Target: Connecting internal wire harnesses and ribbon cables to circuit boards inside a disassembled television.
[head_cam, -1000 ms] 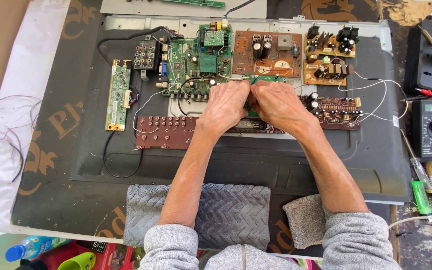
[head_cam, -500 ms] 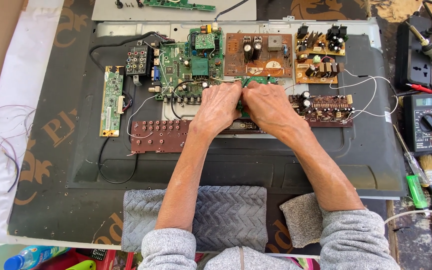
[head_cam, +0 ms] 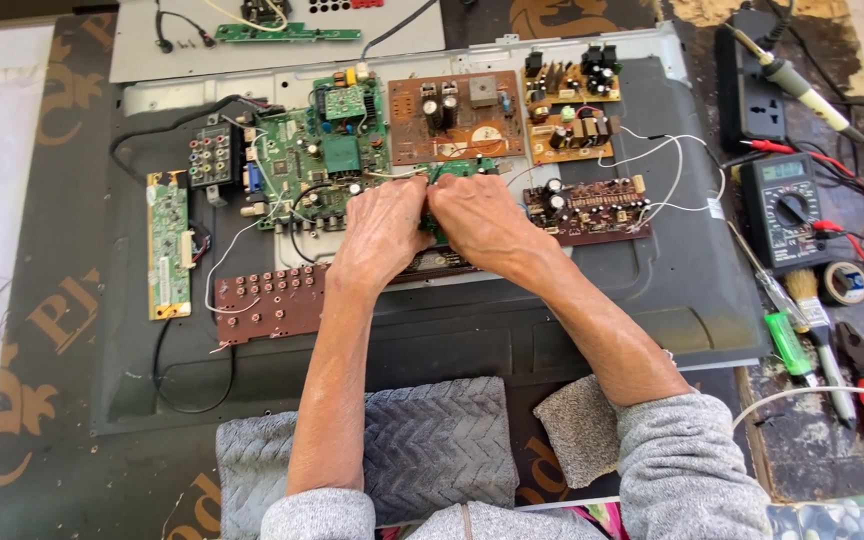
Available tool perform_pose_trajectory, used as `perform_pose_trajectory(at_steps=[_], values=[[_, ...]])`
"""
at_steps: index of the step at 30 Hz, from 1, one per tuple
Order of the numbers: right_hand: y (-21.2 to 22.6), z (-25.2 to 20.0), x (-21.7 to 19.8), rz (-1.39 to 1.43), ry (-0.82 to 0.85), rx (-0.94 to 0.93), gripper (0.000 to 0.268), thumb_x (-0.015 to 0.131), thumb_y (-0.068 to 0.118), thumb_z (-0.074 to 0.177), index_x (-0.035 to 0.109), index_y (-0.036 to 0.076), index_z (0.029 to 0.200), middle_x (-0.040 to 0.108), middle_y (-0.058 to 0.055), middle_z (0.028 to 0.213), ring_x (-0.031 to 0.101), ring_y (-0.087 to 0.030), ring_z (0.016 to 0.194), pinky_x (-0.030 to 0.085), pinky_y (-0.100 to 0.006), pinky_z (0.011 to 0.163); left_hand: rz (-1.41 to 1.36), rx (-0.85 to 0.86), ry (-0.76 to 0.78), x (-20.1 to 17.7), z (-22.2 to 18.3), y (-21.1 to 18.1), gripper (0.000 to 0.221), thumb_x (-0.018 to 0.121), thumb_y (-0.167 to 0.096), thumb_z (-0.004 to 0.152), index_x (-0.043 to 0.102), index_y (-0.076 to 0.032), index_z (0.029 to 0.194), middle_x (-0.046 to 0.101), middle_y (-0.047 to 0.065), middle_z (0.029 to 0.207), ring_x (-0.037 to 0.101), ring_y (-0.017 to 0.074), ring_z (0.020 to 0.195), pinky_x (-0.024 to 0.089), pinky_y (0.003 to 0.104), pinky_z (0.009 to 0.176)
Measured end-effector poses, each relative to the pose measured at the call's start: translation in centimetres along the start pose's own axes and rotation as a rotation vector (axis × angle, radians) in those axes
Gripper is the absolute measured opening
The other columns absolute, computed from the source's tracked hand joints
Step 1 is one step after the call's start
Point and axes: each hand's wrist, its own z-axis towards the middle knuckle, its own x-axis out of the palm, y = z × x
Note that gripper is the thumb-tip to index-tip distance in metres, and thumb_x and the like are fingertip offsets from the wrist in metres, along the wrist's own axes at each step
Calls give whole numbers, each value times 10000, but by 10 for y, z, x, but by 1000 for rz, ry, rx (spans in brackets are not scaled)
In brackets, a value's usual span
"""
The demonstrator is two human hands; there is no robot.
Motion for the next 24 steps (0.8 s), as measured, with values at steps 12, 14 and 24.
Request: perform_pose_trajectory(at_steps=[12, 14, 24], values=[[3, -4, -10, 53, -20, 6, 245, 511, -96, 918, 712, 42, 904, 750, -163, 947, 763, -312, 790, 614, -450, 696, 34, -53, 64, -11, -2, -13, 288, 834, -101, 748, 683, -29, 983, 731, 154, 920, 737, 442, 942, 546, 622, 850], [-1, -1, 6, 20, -66, 8, 223, 541, -72, 917, 713, 69, 908, 749, -147, 932, 762, -297, 792, 612, -437, 688, 35, -37, 68, -12, -3, -13, 292, 827, -103, 757, 677, -14, 991, 728, 174, 933, 728, 460, 958, 540, 635, 862], [4, -4, 10, 18, -109, -12, 194, 519, -40, 972, 644, 99, 920, 736, -138, 851, 677, -213, 666, 567, -352, 694, 81, -106, 105, -11, -2, -16, 301, 851, -117, 768, 659, -53, 991, 722, 142, 926, 732, 428, 971, 546, 617, 888]])
